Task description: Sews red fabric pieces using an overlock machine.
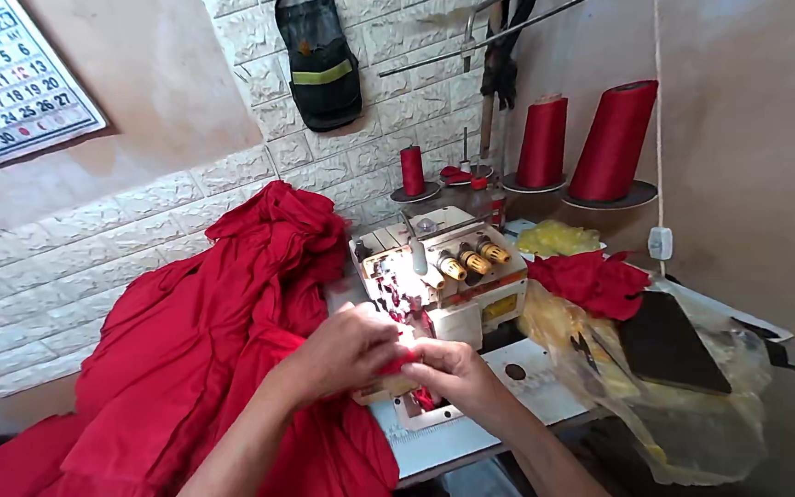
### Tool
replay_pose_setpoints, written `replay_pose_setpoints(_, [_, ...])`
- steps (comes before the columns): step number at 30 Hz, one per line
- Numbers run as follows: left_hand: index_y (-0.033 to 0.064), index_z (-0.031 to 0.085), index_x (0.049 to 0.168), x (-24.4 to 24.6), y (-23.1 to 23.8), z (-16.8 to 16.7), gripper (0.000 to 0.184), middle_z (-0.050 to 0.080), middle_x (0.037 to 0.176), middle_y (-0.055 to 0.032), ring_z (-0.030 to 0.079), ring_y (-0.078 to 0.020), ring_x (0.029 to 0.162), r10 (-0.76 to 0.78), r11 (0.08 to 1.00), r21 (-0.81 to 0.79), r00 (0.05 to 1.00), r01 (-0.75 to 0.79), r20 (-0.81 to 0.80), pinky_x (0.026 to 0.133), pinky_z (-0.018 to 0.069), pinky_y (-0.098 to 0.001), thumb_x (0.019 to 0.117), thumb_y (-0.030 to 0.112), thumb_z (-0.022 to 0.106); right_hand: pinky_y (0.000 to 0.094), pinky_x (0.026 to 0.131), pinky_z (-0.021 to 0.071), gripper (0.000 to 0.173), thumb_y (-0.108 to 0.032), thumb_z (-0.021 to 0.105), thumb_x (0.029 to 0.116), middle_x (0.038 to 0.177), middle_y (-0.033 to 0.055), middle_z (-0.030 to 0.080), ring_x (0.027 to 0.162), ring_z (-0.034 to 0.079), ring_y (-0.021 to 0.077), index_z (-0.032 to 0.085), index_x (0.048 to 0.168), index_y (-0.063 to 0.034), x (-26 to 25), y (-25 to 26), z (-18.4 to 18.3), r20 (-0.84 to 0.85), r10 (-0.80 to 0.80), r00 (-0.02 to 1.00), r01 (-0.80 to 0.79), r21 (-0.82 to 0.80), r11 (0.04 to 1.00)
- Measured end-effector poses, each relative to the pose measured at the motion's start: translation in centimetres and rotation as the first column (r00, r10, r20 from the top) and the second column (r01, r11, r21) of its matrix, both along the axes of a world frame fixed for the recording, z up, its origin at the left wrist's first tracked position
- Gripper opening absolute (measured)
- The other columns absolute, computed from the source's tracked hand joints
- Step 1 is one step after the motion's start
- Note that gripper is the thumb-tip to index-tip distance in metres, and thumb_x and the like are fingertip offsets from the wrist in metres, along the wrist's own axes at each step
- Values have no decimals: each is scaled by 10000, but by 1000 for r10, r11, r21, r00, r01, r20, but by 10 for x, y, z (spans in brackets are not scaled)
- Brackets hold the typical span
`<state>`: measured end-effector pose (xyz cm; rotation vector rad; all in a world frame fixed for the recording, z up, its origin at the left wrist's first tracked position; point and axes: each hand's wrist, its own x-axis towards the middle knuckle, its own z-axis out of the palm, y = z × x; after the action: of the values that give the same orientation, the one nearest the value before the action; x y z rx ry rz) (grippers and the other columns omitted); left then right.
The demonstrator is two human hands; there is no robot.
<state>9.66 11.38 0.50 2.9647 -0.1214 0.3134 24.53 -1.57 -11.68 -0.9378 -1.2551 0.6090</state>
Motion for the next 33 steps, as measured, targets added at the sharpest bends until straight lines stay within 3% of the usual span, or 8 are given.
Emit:
replay_pose_setpoints(3, [47,671,867,4,-3,-5,338,645,803,-84,621,-223,816,-79,997,9,996,80,-47,794,451,-422,1056,277,509,132,522,481,124,-143,652,986,775,-81,682,572,558,-46,716,1046,-57,-3,-7,-10,-27,62,998,-61,43,997])
replay_pose_setpoints(7, [10,727,1047,5,12,9,380,701,1070,-169,644,-335,1075,147,988,75,968,-134,-204,938,463,-546,999,322,514,141,542,498,117,-112,648,983,829,-48,697,604,581,-29,707,1055,-41,-4,-2,-22,-56,67,996,-63,80,995])
replay_pose_setpoints(13, [36,696,907,1,1,0,231,682,876,-107,654,-241,873,-73,997,-38,994,70,-86,803,496,-436,988,209,566,139,544,503,86,-112,672,969,828,-53,699,607,591,-27,707,1025,-57,-3,2,-18,-33,45,998,-42,101,994])
replay_pose_setpoints(18, [72,721,961,-3,0,-1,354,704,924,-110,668,-306,914,125,957,261,992,-123,9,797,474,-528,977,341,492,142,546,504,107,-107,651,982,891,-33,695,616,578,-19,708,1043,-41,-2,5,-13,-42,-2,999,6,91,996])
replay_pose_setpoints(20, [109,722,912,-7,7,-1,276,677,866,-55,622,-263,902,137,961,236,989,-144,46,857,406,-511,967,287,519,135,538,491,102,-110,644,982,904,-30,685,613,568,-25,703,1036,-46,-2,7,-13,-42,-28,999,32,83,996])
replay_pose_setpoints(27, [130,719,891,-13,-18,-20,211,693,898,-19,617,-251,973,18,979,203,995,-38,102,912,390,-481,995,274,603,138,703,542,166,-114,707,919,1067,47,716,791,631,-13,743,1059,-33,-1,8,-26,223,-244,944,192,232,954])
replay_pose_setpoints(31, [25,676,1008,-15,-9,-38,316,692,1114,-151,602,-346,1214,37,993,106,993,-49,113,1059,459,-489,911,319,739,192,701,571,167,-247,692,955,1098,28,746,827,686,26,782,995,-112,-6,4,-26,360,-469,807,372,306,876])
replay_pose_setpoints(33, [-10,654,1101,-15,-7,-50,371,679,1168,-194,635,-365,1185,82,986,127,982,-105,170,986,530,-480,890,275,761,188,633,541,165,-263,679,960,1043,1,750,740,655,19,788,996,-144,-10,2,-26,362,-551,752,446,336,830])
